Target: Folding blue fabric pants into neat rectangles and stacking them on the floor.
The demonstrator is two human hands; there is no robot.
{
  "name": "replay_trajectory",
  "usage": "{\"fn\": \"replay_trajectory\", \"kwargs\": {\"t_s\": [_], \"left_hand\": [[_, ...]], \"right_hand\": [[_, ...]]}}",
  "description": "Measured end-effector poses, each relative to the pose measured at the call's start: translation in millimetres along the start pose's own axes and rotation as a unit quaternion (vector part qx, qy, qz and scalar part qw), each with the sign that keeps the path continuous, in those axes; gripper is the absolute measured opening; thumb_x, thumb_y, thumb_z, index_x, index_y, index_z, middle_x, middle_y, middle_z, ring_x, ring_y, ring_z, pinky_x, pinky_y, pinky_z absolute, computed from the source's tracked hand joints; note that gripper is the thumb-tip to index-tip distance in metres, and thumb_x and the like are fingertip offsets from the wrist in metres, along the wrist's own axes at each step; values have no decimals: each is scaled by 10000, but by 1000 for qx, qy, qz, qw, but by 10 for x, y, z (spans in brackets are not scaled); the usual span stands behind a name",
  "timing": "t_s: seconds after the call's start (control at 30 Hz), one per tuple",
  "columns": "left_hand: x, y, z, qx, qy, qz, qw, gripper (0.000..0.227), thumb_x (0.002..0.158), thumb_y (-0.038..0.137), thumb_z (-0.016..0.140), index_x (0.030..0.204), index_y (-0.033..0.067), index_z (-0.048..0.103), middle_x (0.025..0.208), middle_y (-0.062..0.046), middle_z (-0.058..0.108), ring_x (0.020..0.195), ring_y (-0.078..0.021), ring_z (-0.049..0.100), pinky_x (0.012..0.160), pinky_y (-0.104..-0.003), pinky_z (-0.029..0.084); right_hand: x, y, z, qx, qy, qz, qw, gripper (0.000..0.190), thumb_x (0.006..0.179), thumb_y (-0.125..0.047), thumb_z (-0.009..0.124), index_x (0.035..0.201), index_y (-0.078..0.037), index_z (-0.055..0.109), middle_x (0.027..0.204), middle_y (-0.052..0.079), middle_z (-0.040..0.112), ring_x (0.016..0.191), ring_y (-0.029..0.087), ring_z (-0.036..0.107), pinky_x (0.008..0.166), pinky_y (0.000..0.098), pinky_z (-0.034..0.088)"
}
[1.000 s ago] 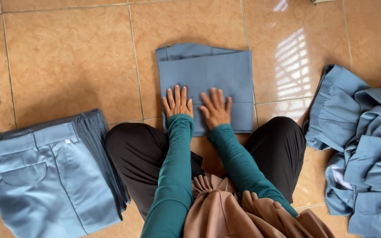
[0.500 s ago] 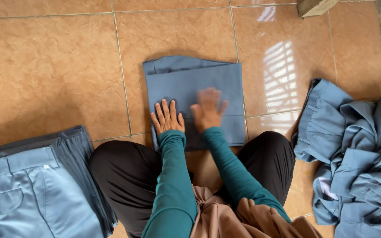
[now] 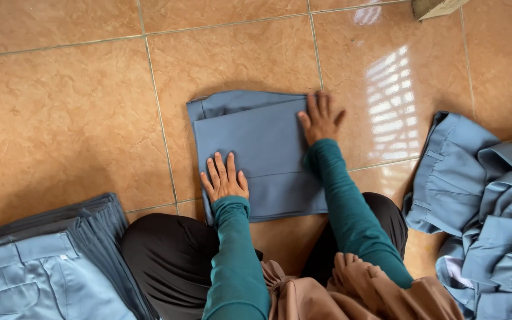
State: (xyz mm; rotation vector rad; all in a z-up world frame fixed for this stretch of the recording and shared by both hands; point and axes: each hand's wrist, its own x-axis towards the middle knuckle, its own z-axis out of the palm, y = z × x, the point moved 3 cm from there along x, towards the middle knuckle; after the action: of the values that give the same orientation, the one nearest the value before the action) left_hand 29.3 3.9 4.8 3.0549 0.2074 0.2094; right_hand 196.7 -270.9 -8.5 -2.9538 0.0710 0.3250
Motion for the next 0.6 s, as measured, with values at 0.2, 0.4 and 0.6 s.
{"fn": "replay_trajectory", "kwargs": {"t_s": [0.2, 0.4, 0.6], "left_hand": [[34, 26, -20, 17, 16, -2, 1000, 601, 1036, 415, 324, 1617, 262, 303, 1709, -83, 211, 1573, -313, 148, 1256, -574, 41], [37, 25, -17, 13, 21, -1, 1000, 596, 1034, 412, 343, 1603, 235, 316, 1701, -106, 215, 1567, -322, 165, 1252, -579, 66], [71, 11, -108, 8, 24, -2, 1000, 588, 1041, 391, 345, 1607, 233, 330, 1699, -99, 232, 1565, -320, 174, 1252, -570, 45]], "right_hand": [[56, -204, -66, 16, 135, 78, 988, 691, 1092, -645, 275, 1673, -284, 178, 1736, 116, 31, 1575, 334, -45, 1194, 698, -70], [-476, -1774, 167, -25, 264, -348, 899, 646, 997, -623, 479, 1560, -311, 429, 1687, 76, 282, 1558, 330, 222, 1174, 725, 219], [83, -1394, 166, -32, 247, -306, 919, 605, 1027, -658, 429, 1572, -397, 397, 1659, 10, 352, 1537, 273, 277, 1175, 679, 216]]}}
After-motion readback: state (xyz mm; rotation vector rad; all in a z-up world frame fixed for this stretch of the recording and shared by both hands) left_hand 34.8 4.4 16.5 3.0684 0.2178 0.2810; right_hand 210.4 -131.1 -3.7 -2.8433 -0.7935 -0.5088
